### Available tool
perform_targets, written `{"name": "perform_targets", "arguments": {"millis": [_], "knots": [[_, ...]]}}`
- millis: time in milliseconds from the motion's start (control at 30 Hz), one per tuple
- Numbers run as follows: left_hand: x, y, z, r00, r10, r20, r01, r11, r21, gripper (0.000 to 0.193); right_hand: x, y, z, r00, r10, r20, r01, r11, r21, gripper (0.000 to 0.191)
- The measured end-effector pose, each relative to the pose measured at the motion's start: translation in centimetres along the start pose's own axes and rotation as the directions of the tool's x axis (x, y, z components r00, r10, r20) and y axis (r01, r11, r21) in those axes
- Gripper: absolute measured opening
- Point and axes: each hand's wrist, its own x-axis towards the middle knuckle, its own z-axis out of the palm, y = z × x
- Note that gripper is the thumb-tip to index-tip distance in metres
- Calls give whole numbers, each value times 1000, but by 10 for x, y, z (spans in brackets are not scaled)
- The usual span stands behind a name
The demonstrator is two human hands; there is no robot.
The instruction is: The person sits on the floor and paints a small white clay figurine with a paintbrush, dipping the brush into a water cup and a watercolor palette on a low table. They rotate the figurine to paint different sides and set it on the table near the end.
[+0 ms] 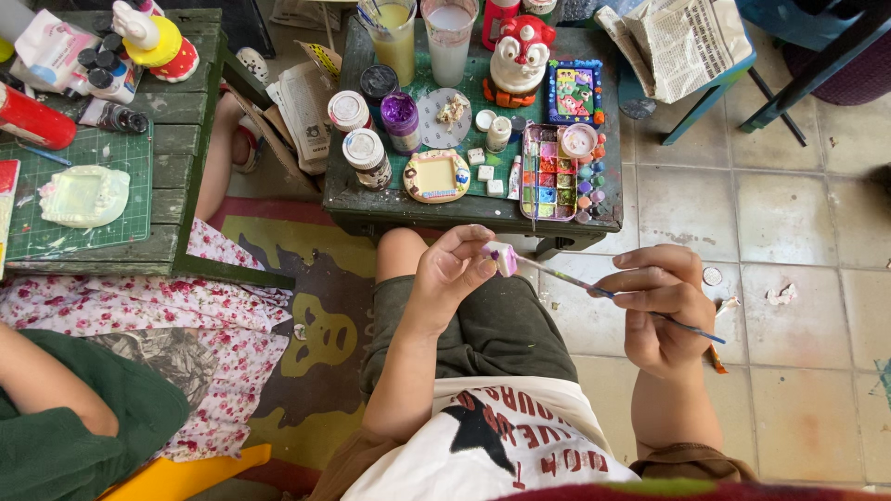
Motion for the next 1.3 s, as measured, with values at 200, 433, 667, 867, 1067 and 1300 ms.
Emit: {"name": "perform_targets", "arguments": {"millis": [200,433,667,867,1067,1300], "knots": [[0,1,0,1000,16,4,-16,1000,21,43,0,1,1,998,21,-52,-21,1000,1,12],[1,1,0,1000,20,10,-20,999,28,42,0,1,0,999,31,-44,-29,999,37,10],[1,1,0,1000,27,10,-27,999,18,42,0,3,0,999,35,-30,-33,997,65,6],[1,2,0,1000,18,5,-18,1000,25,42,0,1,2,997,37,-62,-34,998,48,6],[1,2,-1,1000,23,-4,-23,999,36,43,1,2,0,997,52,-63,-44,993,113,8],[-4,8,12,956,291,-44,-252,884,393,48,-16,13,-2,919,245,-309,-118,919,376,13]]}}
